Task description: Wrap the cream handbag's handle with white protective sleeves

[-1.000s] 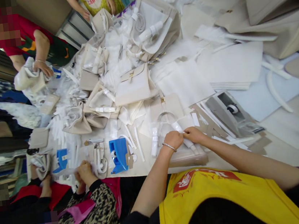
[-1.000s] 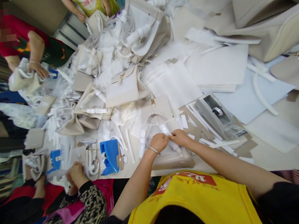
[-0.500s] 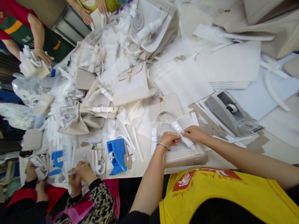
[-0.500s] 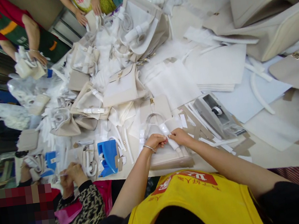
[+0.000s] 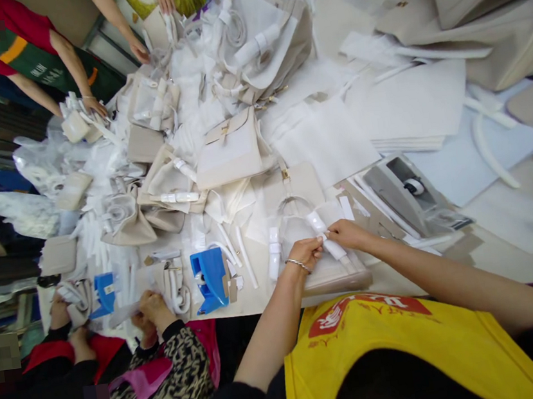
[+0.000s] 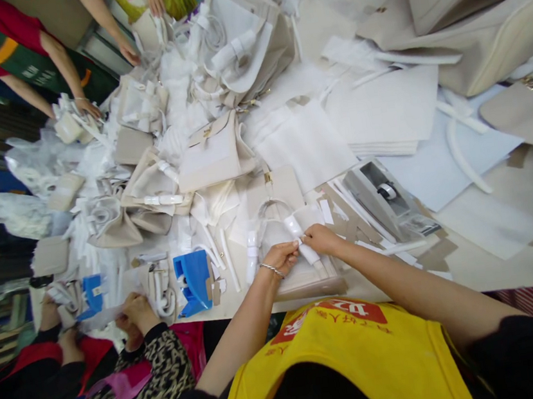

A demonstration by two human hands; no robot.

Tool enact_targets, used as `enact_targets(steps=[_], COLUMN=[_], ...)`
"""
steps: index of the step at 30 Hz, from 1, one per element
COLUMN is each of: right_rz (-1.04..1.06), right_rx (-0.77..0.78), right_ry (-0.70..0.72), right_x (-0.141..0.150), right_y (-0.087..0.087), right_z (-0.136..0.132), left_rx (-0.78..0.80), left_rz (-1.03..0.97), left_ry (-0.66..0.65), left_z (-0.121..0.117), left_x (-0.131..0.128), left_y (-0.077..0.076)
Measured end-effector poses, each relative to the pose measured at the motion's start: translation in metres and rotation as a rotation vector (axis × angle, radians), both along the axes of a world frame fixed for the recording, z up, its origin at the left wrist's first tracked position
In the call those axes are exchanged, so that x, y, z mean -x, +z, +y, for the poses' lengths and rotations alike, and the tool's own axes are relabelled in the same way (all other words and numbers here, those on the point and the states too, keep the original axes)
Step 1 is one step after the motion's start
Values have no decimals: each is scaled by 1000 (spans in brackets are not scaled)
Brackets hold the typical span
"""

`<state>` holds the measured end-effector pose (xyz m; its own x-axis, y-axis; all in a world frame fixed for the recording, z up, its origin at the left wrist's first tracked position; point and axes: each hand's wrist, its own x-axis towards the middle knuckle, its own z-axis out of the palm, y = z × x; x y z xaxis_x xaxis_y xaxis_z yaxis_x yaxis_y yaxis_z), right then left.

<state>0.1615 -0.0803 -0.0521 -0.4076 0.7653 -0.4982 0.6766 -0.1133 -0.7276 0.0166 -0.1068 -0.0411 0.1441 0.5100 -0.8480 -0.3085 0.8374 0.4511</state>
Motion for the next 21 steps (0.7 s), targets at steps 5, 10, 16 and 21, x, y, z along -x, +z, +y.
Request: enact_targets(steps=[5,10,16,21], right_rz=[-111,-211,-254,-285], right_rx=[33,75,86,113], right_ry=[91,157,225,253], right_x=[2,4,8,15], right_y=[9,20,27,33], right_z=[6,11,17,20], left_rx=[11,-7,-24,22], left_rz=[64,145,84,-59], left_ry=[79,60,36,56], left_z=[-3,-6,-4,1], left_x=[-10,-11,-6,1], left_y=[2,1,-4,-8])
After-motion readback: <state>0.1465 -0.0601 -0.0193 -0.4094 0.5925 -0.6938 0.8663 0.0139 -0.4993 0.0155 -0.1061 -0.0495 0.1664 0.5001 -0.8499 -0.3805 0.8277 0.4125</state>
